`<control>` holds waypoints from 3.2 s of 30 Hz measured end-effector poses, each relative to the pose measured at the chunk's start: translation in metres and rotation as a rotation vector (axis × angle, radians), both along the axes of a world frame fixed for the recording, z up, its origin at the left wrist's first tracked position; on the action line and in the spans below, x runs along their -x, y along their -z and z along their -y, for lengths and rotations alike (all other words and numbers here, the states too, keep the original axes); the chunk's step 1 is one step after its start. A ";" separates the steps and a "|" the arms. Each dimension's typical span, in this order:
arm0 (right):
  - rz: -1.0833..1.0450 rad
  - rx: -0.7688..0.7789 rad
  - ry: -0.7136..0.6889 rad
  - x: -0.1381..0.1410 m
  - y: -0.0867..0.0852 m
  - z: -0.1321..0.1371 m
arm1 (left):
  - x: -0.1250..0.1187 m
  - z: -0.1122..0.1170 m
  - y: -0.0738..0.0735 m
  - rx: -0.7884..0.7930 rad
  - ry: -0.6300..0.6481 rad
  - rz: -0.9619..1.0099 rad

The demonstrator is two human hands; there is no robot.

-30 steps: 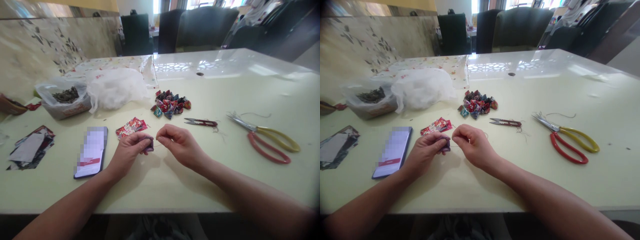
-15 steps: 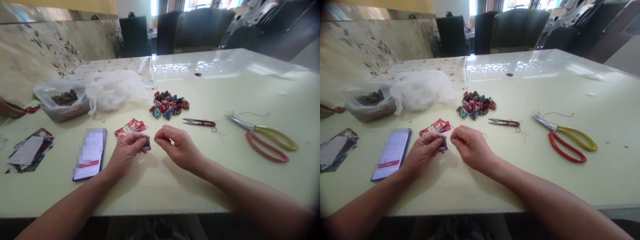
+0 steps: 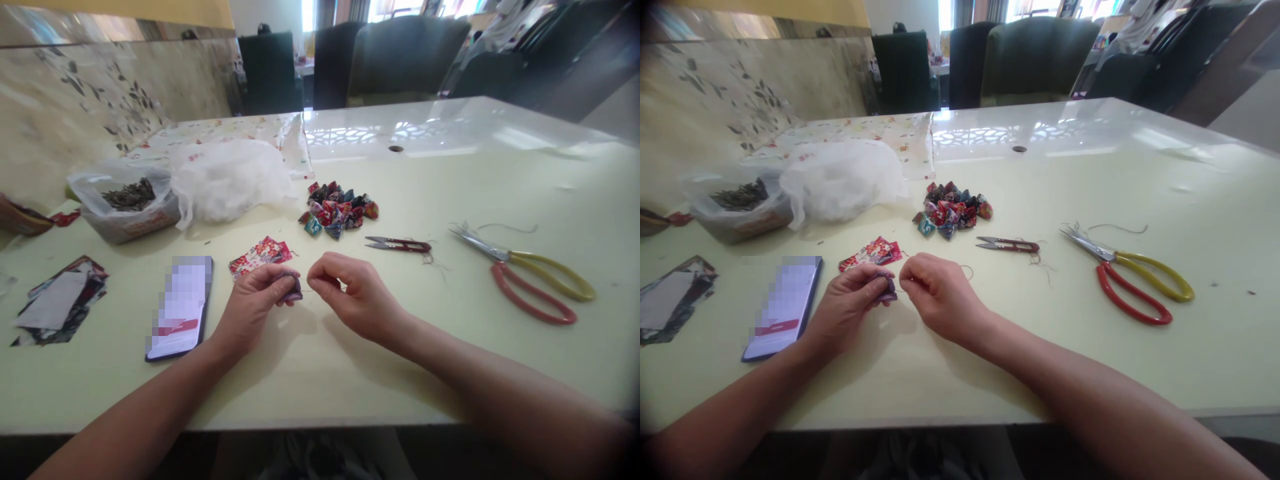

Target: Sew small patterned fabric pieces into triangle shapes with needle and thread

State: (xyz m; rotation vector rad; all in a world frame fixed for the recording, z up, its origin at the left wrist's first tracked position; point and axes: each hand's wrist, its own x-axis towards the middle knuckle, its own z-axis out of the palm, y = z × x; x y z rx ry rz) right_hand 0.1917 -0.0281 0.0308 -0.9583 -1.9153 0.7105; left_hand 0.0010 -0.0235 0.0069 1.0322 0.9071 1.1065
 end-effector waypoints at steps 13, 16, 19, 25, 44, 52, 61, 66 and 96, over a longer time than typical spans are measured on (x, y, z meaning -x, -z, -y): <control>-0.153 0.224 0.023 0.005 0.005 0.006 | -0.001 0.001 -0.002 -0.020 0.036 -0.045; -0.211 0.286 -0.001 0.007 0.007 0.005 | -0.001 0.001 -0.002 -0.016 0.041 -0.047; -0.242 0.321 -0.029 0.007 0.007 0.002 | -0.001 0.001 -0.002 -0.016 0.044 -0.053; -0.081 0.219 0.017 0.002 0.002 0.000 | 0.001 0.001 0.001 -0.060 -0.029 -0.083; 0.015 0.005 0.044 0.000 0.000 0.000 | 0.000 0.004 -0.006 -0.203 -0.055 -0.298; 0.041 -0.012 0.057 0.000 0.001 0.001 | -0.001 0.004 -0.007 -0.228 -0.024 -0.410; 0.123 -0.083 -0.011 0.001 0.003 0.000 | 0.002 0.004 -0.002 -0.377 -0.027 -0.560; 0.158 -0.103 -0.020 0.000 0.002 0.000 | 0.002 0.004 -0.003 -0.460 -0.044 -0.689; -0.114 0.349 -0.037 0.002 0.006 -0.005 | 0.001 0.002 -0.010 -0.299 0.082 -0.533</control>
